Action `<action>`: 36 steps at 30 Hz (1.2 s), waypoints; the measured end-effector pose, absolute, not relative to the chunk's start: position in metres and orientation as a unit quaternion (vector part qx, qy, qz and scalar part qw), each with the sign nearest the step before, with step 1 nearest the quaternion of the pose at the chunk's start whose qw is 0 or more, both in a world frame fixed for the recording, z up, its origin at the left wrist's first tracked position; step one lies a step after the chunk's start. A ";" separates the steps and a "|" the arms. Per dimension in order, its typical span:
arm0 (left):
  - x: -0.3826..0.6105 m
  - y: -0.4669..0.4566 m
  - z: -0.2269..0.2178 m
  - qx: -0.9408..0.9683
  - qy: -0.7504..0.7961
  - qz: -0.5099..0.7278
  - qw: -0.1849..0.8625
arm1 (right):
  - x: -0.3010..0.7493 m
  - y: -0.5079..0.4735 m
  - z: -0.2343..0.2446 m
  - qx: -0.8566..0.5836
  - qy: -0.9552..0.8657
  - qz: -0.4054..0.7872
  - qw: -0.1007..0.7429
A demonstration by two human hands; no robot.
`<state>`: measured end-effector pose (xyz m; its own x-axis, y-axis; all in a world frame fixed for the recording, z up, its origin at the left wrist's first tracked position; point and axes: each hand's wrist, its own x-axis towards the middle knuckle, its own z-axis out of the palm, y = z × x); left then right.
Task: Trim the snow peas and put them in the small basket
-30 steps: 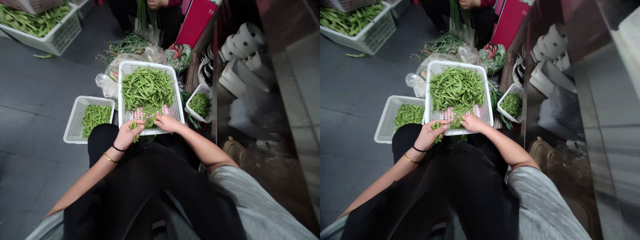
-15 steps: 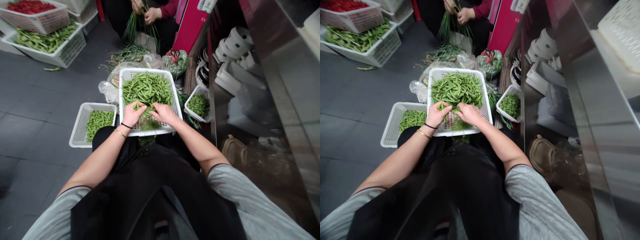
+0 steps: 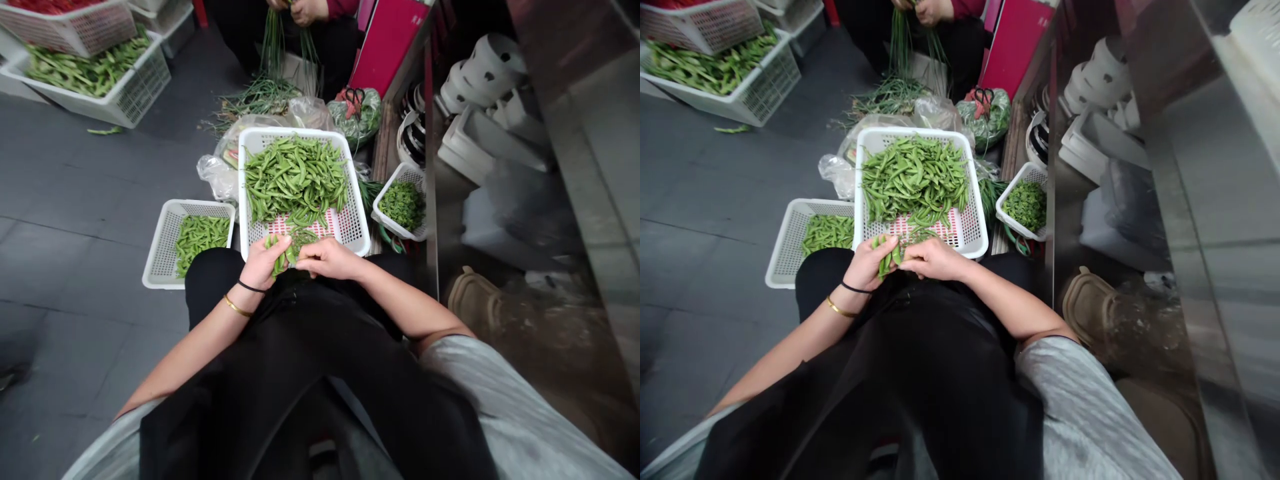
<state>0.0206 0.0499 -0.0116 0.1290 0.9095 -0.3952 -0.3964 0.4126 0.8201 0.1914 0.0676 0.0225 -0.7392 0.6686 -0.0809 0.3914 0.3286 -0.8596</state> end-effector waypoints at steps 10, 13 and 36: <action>0.016 0.031 0.002 0.321 0.345 0.452 0.757 | 0.207 0.056 0.030 -0.318 -0.615 0.685 0.229; 0.018 0.030 0.001 0.327 0.355 0.433 0.761 | 0.203 0.052 0.030 -0.329 -0.656 0.637 0.235; 0.010 0.028 0.009 0.640 0.407 0.292 0.583 | 0.207 0.047 0.025 -0.278 -0.877 0.369 0.133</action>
